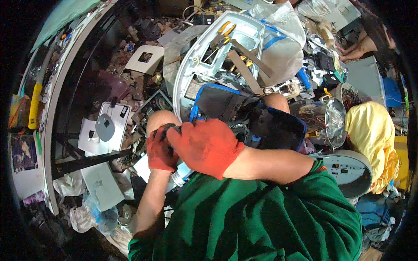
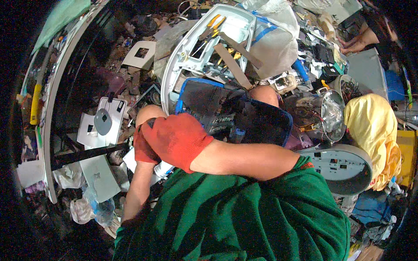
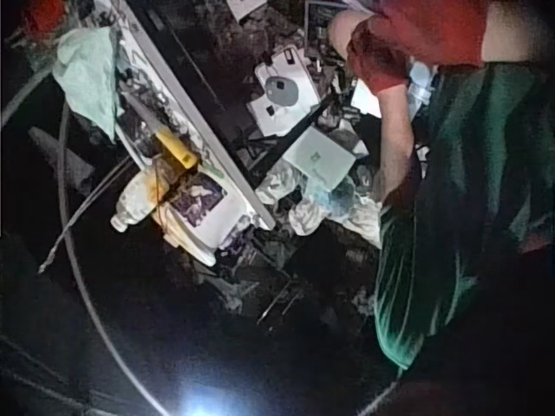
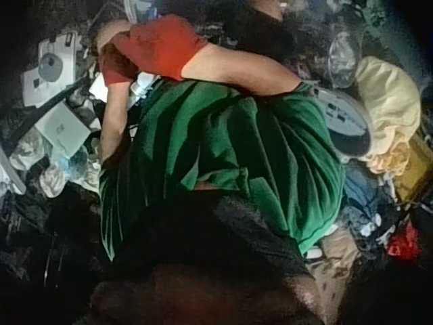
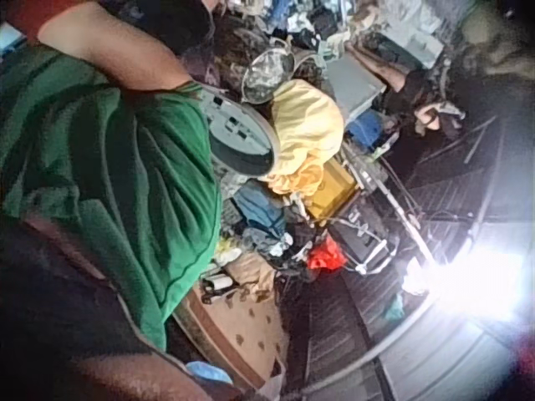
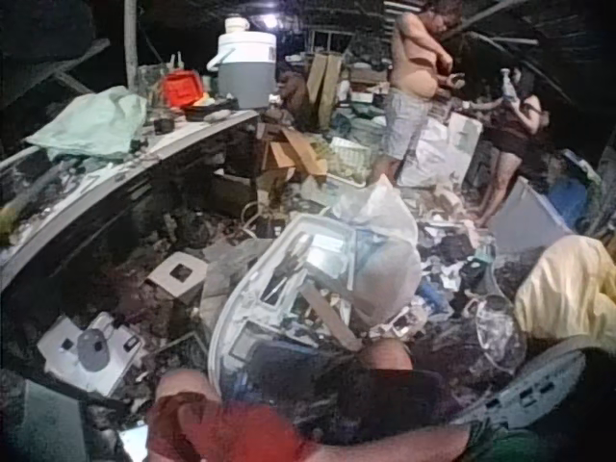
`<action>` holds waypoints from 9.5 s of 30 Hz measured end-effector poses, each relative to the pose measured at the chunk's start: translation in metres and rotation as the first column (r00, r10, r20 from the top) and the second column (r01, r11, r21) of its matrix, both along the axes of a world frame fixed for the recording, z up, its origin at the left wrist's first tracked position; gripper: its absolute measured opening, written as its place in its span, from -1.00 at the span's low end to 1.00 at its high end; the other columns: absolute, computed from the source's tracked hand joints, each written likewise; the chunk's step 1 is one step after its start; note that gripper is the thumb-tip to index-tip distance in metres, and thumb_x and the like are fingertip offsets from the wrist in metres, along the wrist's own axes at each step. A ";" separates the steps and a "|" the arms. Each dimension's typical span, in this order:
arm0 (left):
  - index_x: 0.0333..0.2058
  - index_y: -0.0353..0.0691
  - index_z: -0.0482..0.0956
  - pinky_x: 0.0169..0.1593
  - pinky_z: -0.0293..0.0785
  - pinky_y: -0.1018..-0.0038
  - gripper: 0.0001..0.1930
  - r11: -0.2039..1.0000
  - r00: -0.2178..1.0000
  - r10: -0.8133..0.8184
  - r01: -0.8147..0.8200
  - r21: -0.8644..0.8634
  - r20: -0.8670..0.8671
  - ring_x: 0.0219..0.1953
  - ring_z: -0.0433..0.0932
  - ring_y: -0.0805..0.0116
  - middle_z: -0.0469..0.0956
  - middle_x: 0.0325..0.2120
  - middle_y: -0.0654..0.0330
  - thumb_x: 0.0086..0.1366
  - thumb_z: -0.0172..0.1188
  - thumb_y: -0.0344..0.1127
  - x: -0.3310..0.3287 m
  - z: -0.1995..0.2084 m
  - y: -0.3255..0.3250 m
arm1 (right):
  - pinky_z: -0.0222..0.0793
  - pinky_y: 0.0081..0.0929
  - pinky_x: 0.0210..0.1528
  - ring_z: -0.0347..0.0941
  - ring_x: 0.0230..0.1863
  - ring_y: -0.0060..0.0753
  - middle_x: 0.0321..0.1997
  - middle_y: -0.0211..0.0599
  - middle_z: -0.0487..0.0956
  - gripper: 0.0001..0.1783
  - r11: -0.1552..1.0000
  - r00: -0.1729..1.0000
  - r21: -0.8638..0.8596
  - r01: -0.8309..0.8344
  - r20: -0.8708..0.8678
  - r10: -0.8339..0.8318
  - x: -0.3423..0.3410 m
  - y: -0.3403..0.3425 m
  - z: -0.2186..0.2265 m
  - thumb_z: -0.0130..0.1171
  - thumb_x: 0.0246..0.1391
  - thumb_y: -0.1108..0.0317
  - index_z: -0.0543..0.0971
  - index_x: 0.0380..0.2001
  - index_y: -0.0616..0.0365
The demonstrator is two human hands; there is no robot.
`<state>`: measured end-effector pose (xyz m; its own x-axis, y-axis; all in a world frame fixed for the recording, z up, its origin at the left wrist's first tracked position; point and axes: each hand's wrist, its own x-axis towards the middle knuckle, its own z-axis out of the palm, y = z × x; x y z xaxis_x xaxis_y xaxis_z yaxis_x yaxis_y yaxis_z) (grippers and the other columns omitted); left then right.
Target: The person disassembles an electronic module by using a pry tool and then a screwdriver to remove components and fasteners.
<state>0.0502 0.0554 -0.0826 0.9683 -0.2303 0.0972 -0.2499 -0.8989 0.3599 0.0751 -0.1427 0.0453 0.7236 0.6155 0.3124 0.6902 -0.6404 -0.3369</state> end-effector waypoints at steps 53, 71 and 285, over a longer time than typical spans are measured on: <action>-0.17 -0.27 0.69 0.27 0.23 0.15 -0.60 0.949 0.988 -0.074 0.111 -0.296 0.134 0.03 0.49 0.00 0.63 -0.14 -0.03 0.32 0.10 -0.04 0.011 0.007 -0.018 | 0.39 0.01 0.10 0.50 -0.02 0.25 -0.10 0.26 0.56 -0.39 0.827 0.914 0.405 0.391 -0.279 -0.295 0.178 -0.057 -0.071 0.04 0.18 -0.02 0.39 0.14 0.21; 0.09 -0.17 0.49 0.22 0.28 0.20 -0.56 0.975 0.999 0.040 -0.038 -0.218 0.004 0.12 0.41 0.06 0.50 0.08 0.04 0.40 -0.02 -0.02 0.000 -0.012 0.008 | 0.24 -0.23 0.31 0.35 0.30 -0.10 0.29 0.11 0.39 -0.21 0.911 0.840 -0.312 -0.270 -0.539 0.064 0.039 0.047 -0.020 0.17 0.14 -0.15 0.35 0.30 0.13; 0.29 0.21 0.31 0.31 -0.01 -0.21 -0.03 0.956 0.971 0.169 -0.119 0.269 -0.171 0.35 0.12 -0.04 0.19 0.31 0.10 -0.17 0.44 0.22 -0.046 0.054 -0.030 | 0.46 -0.10 -0.33 0.55 -0.33 0.04 -0.30 -0.07 0.53 -0.58 0.987 0.964 -0.163 -0.016 -0.263 -0.028 -0.045 -0.058 -0.011 0.29 -0.05 0.22 0.48 -0.12 0.12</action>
<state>0.0046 0.0253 -0.0284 0.9876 -0.0796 -0.1351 -0.0602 -0.9880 0.1422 0.0305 -0.2012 0.0340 0.7707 0.6372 0.0066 0.5867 -0.7055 -0.3976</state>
